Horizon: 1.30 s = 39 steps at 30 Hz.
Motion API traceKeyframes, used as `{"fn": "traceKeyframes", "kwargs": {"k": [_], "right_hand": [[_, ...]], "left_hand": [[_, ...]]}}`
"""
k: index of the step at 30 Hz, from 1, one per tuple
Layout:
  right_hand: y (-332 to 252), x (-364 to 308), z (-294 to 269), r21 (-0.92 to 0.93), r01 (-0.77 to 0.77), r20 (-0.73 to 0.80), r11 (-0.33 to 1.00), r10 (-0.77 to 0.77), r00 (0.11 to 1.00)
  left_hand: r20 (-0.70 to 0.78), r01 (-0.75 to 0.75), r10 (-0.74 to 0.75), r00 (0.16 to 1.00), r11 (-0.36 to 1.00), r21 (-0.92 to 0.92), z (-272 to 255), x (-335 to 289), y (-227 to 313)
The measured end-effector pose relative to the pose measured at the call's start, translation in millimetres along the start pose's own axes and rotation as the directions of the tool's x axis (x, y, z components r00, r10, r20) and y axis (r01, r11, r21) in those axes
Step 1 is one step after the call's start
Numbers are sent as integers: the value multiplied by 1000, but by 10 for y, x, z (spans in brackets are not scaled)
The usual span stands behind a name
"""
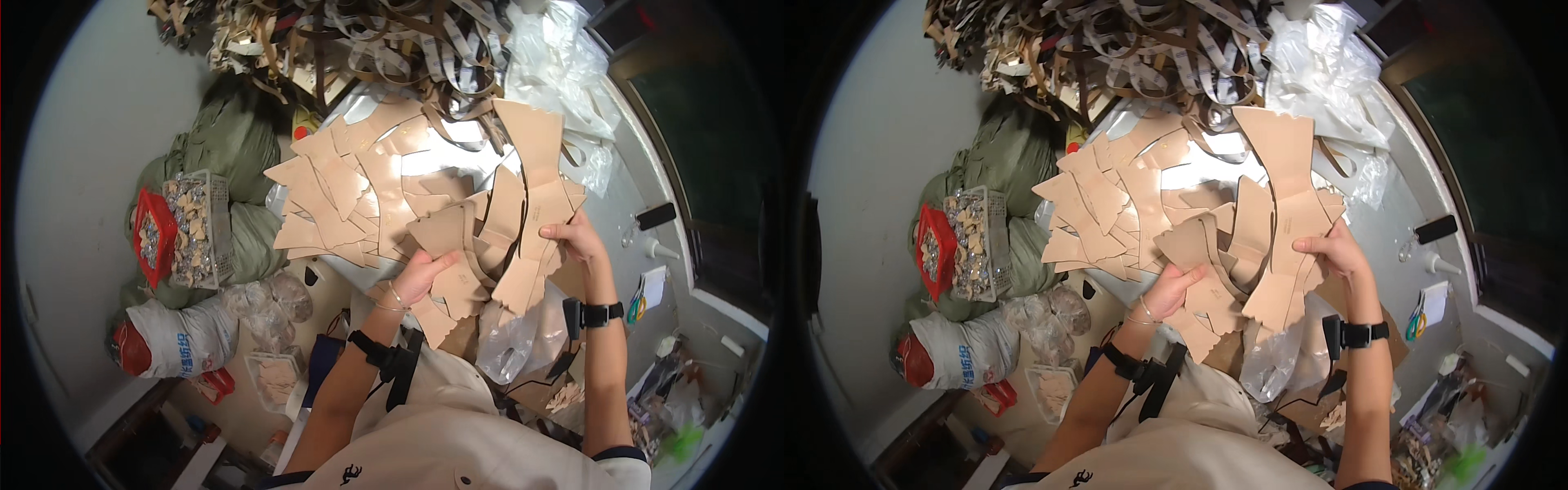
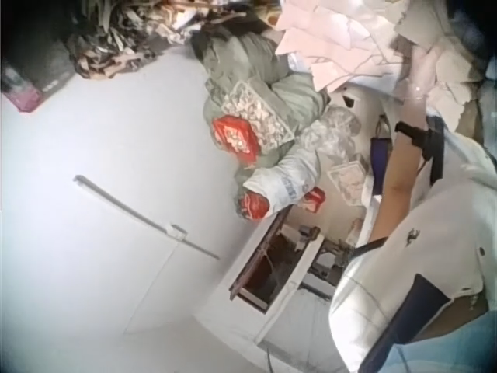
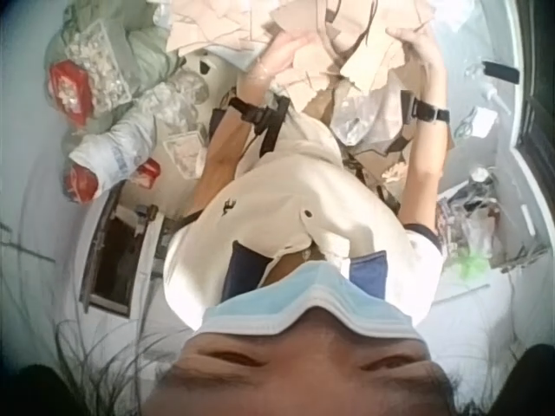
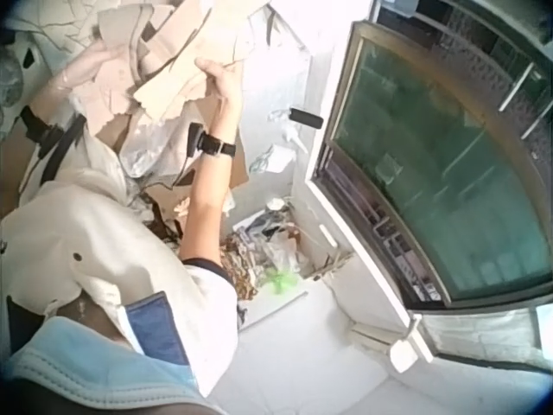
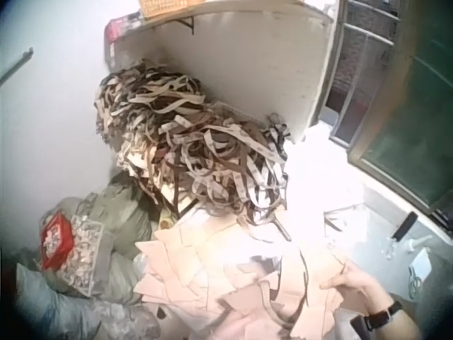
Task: Gathering, sorting, and bagging leather shoe components on a workbench.
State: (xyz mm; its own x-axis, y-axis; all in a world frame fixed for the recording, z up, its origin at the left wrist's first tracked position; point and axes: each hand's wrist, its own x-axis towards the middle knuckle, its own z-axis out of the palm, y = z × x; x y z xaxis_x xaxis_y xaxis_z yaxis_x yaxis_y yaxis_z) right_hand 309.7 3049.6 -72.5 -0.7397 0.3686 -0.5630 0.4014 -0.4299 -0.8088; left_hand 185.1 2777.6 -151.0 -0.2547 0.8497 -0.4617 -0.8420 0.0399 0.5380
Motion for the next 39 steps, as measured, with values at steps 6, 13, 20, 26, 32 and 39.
{"fn": "traceKeyframes", "kwargs": {"k": [6,13,20,26,32,39], "right_hand": [[-26,-494,252,98,35,-27,995,-33,999],[429,-1041,-169,368,68,-191,927,4,982],[864,-1828,487,726,63,-16,685,-75,997],[1714,-3113,-66,773,440,-504,458,22,863],[2191,-4402,-658,792,452,-486,411,-25,874],[2724,-4194,-323,807,-198,-103,556,463,881]], "left_hand": [[48,-134,131,990,801,583,590,-93,378],[-150,-32,68,986,973,227,956,-936,1043],[188,-227,302,934,100,969,1918,-850,-47],[517,-483,-36,855,304,821,2055,-1044,-321],[-118,130,-334,935,14,991,1500,-841,-1400],[266,233,-784,561,458,858,1401,-786,-913]]}}
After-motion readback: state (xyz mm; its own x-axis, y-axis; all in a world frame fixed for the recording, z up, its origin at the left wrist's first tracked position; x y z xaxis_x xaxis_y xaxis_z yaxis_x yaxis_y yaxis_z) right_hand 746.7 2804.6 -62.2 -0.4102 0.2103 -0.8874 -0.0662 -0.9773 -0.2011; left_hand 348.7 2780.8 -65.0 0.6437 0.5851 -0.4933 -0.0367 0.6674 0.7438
